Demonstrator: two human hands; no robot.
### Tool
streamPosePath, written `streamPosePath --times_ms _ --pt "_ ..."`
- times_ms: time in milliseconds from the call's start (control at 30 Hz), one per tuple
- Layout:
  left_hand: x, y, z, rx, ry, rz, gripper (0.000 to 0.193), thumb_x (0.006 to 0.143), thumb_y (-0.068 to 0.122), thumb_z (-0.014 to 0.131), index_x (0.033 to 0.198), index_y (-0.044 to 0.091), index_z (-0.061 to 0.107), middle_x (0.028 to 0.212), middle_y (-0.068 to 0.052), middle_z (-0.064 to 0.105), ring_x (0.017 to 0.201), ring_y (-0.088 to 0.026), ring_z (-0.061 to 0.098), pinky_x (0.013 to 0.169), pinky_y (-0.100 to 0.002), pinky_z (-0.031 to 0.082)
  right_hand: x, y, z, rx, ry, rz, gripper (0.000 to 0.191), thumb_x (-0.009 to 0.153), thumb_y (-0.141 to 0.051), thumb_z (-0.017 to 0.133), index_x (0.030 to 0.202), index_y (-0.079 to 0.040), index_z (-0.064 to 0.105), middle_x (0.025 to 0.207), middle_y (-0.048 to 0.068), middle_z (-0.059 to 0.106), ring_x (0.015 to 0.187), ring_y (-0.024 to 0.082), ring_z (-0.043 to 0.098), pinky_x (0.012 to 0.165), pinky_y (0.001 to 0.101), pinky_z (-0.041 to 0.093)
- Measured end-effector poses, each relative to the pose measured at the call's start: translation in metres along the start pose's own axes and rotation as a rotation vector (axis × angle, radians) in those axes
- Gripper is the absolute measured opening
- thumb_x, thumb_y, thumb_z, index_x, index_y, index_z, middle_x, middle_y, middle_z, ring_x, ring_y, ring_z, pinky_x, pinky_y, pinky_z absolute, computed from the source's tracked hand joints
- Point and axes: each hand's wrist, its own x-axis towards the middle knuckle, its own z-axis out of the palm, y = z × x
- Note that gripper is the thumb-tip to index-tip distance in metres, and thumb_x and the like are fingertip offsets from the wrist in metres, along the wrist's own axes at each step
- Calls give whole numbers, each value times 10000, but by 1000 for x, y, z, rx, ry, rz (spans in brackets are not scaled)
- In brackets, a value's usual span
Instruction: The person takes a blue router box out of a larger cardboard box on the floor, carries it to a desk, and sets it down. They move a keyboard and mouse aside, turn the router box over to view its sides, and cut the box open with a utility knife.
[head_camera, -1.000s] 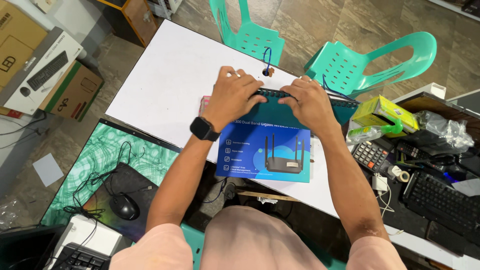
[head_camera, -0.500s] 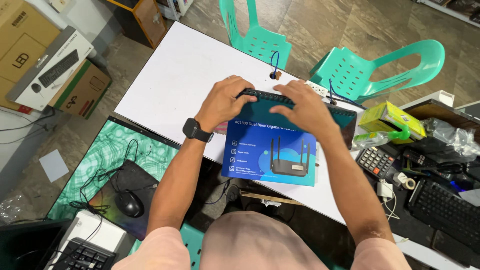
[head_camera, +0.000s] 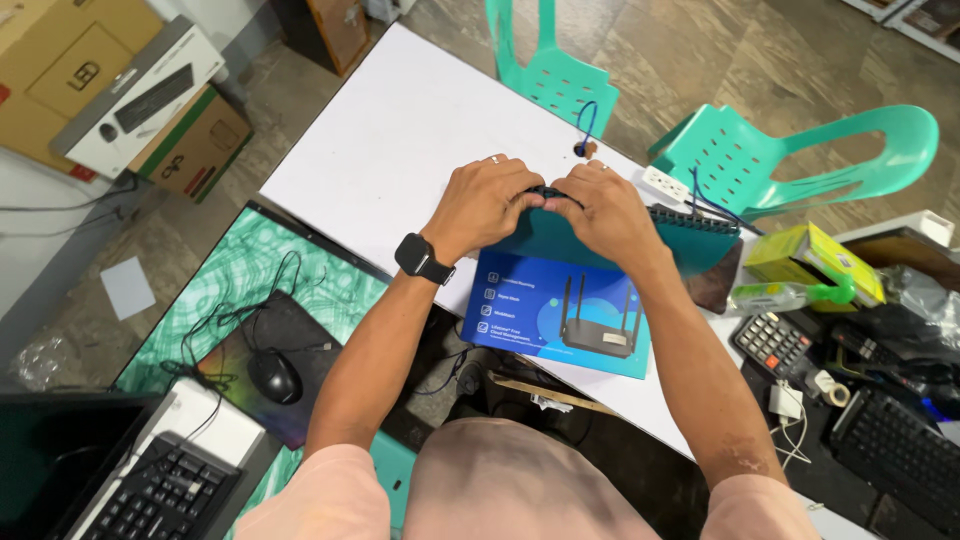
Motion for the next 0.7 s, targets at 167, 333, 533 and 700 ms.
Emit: streamPosePath --times_ms 167,333,533,700 --pt "-22 -21 -5 5 150 -66 118 876 117 771 979 69 735 890 -83 705 823 -318 671 714 -420 531 15 -10 10 -192 -4 -16 374 863 -237 847 1164 -59 714 1220 191 601 1068 377 573 1030 567 369" --pt "-53 -89 -16 -176 501 -401 153 928 77 738 1070 21 756 971 -113 755 862 -223 741 791 -315 577 19 -5 27 -273 264 74 617 932 -251 858 1446 -76 566 1565 232 387 1413 462 360 1150 588 271" --pt "-90 -197 -37 -206 725 -749 253 945 197 752 1102 -2 751 941 -89 787 829 -145 699 792 -300 561 12 33 72 -85 190 260 538 911 -197 819 1382 -73 591 1511 244 431 1379 452 394 1095 587 348" --pt "-117 -248 -25 -158 684 -992 240 958 195 711 1070 -11 765 861 -88 759 767 -152 651 743 -296 529 -6 56 99 -54 91 357 489 882 -188 808 1327 -93 629 1461 197 497 1334 428 441 1045 587 374"
